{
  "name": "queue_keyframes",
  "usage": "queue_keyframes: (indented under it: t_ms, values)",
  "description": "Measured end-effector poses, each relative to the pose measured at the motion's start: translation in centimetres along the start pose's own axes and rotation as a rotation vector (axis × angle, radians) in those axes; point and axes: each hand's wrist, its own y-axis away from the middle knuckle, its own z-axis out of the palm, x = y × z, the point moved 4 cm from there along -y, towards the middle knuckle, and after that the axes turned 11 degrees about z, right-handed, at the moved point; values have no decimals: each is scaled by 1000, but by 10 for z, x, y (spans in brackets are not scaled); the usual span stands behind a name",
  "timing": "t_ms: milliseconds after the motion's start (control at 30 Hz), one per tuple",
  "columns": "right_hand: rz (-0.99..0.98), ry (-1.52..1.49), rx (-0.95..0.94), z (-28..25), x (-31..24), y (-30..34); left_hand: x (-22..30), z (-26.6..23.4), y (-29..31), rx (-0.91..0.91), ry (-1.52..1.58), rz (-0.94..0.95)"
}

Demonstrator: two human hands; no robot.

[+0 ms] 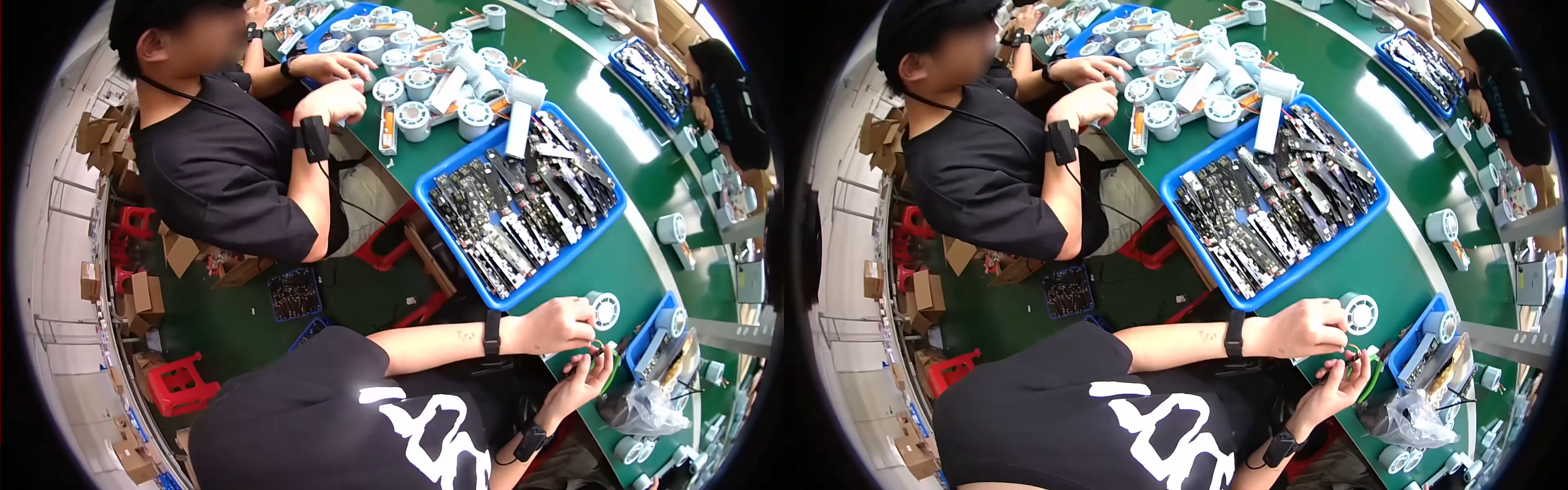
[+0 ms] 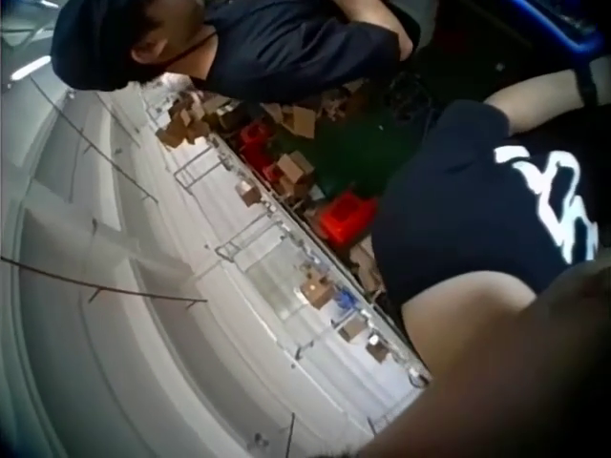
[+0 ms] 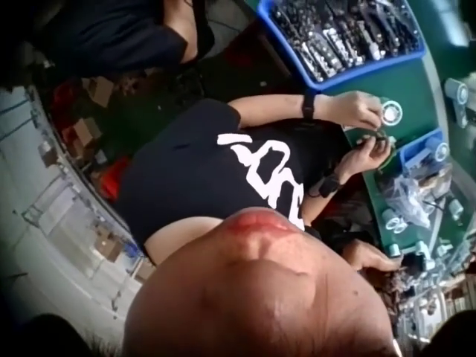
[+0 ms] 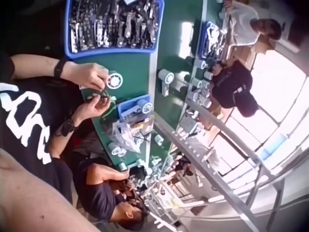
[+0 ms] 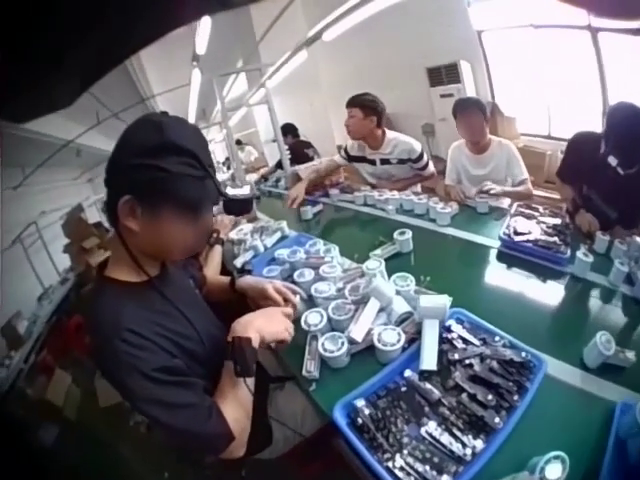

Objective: The person picks up a circuit board and connects a wire from a fan housing to it before pressing the board into the housing. They then pick up a second circuit board from a tray and connect a wire from a different fan housing to it.

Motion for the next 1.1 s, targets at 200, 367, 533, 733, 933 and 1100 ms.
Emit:
queue_keyframes:
  t_ms: [200, 367, 533, 733, 933, 1100]
  values:
    - [20, 5, 36, 1, 0, 0, -2, 12, 3, -64, 102, -57]
    - [29, -19, 25, -1, 3, -3, -4, 4, 5, -89, 135, 4]
    - [40, -49, 2, -1, 5, -3, -6, -4, 5, -110, 159, 16]
    - [57, -52, -50, -6, 9, -4, -10, -1, -2, -70, 70, 54]
    - [43, -79, -32, -14, 3, -7, 1, 17, -4, 10, 44, 42]
    - [63, -108, -69, -1, 2, -4, -2, 8, -6, -130, 22, -12]
